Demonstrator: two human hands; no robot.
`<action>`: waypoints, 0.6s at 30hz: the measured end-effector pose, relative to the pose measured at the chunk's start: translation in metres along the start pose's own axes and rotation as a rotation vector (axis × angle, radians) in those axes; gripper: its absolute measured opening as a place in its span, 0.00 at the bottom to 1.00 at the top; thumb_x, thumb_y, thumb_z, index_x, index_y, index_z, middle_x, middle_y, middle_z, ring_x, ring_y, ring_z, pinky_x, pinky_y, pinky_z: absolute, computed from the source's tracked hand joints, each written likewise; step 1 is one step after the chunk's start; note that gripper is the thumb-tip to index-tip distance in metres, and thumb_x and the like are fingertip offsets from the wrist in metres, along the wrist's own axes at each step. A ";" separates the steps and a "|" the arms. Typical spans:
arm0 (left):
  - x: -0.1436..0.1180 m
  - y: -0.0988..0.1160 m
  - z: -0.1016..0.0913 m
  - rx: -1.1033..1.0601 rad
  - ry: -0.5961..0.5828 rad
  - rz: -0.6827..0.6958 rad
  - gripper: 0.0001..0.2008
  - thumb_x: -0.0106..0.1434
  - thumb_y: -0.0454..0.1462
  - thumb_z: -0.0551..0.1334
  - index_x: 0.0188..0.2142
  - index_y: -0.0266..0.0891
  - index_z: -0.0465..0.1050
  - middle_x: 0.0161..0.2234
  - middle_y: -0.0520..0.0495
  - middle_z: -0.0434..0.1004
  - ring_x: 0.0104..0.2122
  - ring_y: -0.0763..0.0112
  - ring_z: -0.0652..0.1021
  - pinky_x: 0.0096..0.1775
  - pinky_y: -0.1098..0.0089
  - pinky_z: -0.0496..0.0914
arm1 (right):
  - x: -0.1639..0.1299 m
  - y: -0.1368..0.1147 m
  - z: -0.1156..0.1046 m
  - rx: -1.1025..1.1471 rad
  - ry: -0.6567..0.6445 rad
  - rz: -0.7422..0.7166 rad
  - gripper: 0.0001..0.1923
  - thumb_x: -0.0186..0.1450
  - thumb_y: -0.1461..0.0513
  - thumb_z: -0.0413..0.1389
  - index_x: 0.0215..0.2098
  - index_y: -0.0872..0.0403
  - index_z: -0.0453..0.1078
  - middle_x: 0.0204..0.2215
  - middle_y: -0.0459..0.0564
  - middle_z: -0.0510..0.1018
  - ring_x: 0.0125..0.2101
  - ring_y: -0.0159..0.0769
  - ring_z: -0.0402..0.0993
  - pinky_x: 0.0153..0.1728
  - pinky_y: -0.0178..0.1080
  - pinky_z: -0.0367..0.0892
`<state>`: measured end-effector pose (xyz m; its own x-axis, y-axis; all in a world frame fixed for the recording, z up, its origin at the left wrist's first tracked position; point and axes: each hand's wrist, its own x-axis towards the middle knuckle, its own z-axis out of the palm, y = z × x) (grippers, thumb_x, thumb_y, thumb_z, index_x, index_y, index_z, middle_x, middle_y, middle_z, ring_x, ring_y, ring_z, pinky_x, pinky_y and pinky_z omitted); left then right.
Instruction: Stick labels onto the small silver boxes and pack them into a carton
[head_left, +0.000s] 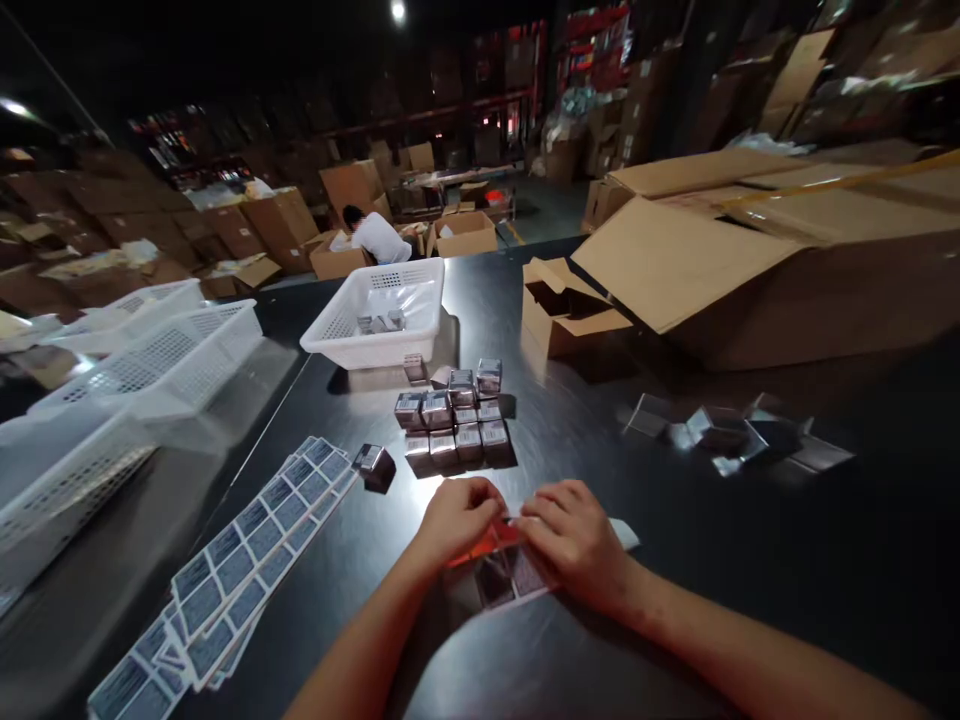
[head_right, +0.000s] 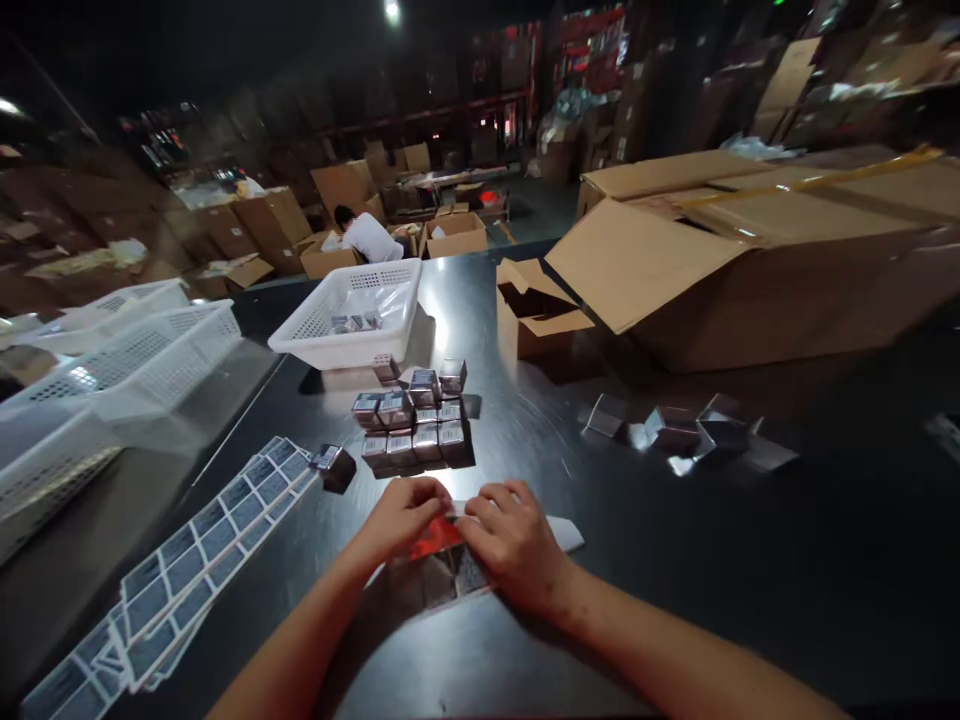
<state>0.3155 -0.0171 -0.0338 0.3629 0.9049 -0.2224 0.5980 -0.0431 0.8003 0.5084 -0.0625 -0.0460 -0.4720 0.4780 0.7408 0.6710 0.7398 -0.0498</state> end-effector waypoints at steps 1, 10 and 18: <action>0.001 -0.002 0.000 -0.012 -0.019 -0.005 0.09 0.57 0.35 0.56 0.29 0.37 0.75 0.27 0.49 0.79 0.29 0.68 0.78 0.33 0.71 0.68 | 0.000 -0.002 0.000 0.001 0.004 -0.054 0.12 0.71 0.68 0.51 0.35 0.55 0.75 0.31 0.49 0.80 0.37 0.37 0.72 0.41 0.43 0.62; -0.001 -0.009 -0.009 0.038 0.045 0.078 0.08 0.58 0.35 0.57 0.31 0.38 0.75 0.28 0.50 0.76 0.30 0.67 0.74 0.32 0.69 0.63 | 0.055 0.007 -0.016 0.307 0.139 -0.127 0.12 0.71 0.63 0.56 0.53 0.50 0.68 0.46 0.53 0.79 0.49 0.40 0.74 0.48 0.45 0.71; -0.010 0.007 0.008 0.192 0.193 0.279 0.12 0.49 0.33 0.57 0.15 0.41 0.54 0.21 0.50 0.63 0.23 0.70 0.64 0.30 0.65 0.55 | 0.160 0.057 0.073 0.220 -0.306 0.088 0.53 0.55 0.67 0.64 0.72 0.58 0.42 0.57 0.66 0.75 0.61 0.58 0.67 0.61 0.64 0.54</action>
<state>0.3224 -0.0297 -0.0304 0.4000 0.9096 0.1125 0.6248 -0.3604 0.6926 0.4297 0.0907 0.0207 -0.5889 0.6388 0.4950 0.5938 0.7575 -0.2712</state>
